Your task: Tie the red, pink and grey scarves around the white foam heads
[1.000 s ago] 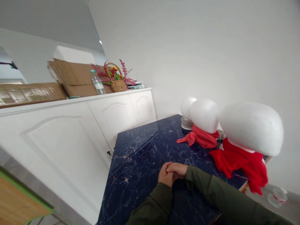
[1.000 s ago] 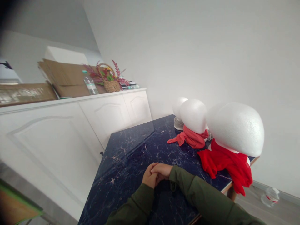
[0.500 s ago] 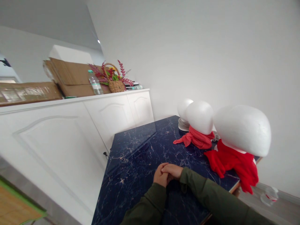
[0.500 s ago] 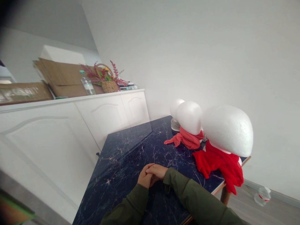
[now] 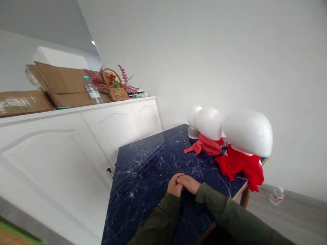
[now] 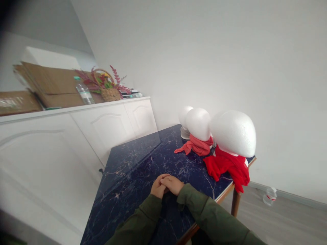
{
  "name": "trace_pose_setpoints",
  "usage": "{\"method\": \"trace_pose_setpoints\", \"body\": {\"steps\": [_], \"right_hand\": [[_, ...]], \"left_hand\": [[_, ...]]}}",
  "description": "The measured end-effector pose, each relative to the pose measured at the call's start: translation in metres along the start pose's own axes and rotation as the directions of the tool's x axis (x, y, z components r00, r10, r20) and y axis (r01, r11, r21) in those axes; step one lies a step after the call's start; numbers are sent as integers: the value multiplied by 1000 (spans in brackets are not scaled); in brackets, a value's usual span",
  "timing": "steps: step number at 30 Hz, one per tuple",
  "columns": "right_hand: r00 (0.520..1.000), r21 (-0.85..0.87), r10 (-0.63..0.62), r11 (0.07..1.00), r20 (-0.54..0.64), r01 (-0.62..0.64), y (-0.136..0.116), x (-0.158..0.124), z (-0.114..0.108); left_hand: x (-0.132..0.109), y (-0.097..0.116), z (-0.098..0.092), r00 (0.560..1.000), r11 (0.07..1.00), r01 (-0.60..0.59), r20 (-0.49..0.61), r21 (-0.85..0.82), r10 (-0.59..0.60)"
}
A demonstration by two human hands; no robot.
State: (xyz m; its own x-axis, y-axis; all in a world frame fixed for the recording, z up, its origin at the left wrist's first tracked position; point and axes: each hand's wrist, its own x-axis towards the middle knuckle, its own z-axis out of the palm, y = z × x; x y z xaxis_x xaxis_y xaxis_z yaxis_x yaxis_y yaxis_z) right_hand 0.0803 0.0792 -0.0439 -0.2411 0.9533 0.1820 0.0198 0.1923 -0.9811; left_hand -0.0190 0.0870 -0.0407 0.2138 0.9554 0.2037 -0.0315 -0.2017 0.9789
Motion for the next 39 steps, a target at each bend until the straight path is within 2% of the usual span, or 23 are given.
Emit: {"method": "trace_pose_setpoints", "body": {"steps": [5, 10, 15, 19, 23, 31, 39], "right_hand": [[999, -46, -39, 998, -1, 39, -4, -6, 2], [1000, -63, -13, 998, -11, 12, -10, -7, 4], [999, 5, 31, 1000, -21, -31, -3, -4, 2], [997, 53, 70, 996, 23, -71, -1, -1, 0], [997, 55, 75, 995, 36, -77, -2, -1, 1], [994, -49, 104, 993, -22, -105, 3, -1, 1], [1000, -128, 19, 992, 9, -18, -6, -3, 1]], "left_hand": [[-2, 1, -1, 998, 999, -32, 64, 12, 31], [-4, 4, -3, 996, 999, -34, 87, 7, 34], [-1, -3, -5, 995, 996, -44, 91, 83, 36], [2, -9, -6, 994, 988, -61, 95, 143, 48], [2, -13, -9, 992, 986, -78, 110, 145, 62], [3, -17, -12, 991, 985, -35, 135, 167, 12], [2, -10, -12, 987, 991, -63, 153, 122, 44]]}}
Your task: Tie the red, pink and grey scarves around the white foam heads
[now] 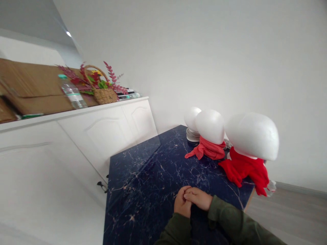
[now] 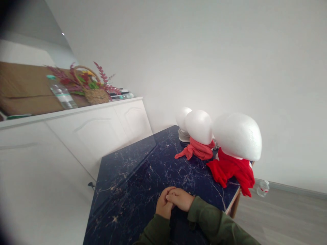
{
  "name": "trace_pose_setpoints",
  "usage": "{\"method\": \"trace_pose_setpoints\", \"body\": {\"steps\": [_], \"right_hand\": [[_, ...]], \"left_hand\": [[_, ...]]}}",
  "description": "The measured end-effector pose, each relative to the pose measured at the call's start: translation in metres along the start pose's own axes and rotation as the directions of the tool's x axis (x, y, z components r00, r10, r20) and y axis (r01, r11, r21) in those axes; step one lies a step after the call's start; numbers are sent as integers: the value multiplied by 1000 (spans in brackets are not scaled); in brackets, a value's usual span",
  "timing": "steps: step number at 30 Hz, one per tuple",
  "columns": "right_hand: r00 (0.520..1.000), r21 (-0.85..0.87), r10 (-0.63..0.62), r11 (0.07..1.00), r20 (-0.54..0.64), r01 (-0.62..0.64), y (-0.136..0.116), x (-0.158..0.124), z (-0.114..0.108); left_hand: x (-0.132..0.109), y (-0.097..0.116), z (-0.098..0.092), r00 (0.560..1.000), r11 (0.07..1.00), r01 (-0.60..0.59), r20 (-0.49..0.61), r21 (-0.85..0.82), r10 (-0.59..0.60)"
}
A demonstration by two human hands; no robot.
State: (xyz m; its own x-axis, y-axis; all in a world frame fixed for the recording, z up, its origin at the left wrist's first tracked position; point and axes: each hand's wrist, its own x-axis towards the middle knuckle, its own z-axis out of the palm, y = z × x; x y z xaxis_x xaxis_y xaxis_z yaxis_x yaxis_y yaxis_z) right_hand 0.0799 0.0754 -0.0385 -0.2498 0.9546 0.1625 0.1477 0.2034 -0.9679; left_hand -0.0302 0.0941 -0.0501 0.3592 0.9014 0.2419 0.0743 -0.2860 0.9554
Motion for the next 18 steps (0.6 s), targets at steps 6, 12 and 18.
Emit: {"method": "trace_pose_setpoints", "body": {"steps": [6, 12, 18], "right_hand": [[968, -292, -113, 955, -223, 44, -17, -22, -5], [422, -473, -388, 873, -819, -115, -12, -109, -76], [-61, -328, -409, 803, -910, -497, 10, -172, -180]], "left_hand": [[0, 2, 3, 1000, 995, 29, -3, -99, -29], [1, -5, 7, 996, 982, 85, -20, -170, -90], [2, -4, 11, 997, 996, 67, -29, -56, -68]]}}
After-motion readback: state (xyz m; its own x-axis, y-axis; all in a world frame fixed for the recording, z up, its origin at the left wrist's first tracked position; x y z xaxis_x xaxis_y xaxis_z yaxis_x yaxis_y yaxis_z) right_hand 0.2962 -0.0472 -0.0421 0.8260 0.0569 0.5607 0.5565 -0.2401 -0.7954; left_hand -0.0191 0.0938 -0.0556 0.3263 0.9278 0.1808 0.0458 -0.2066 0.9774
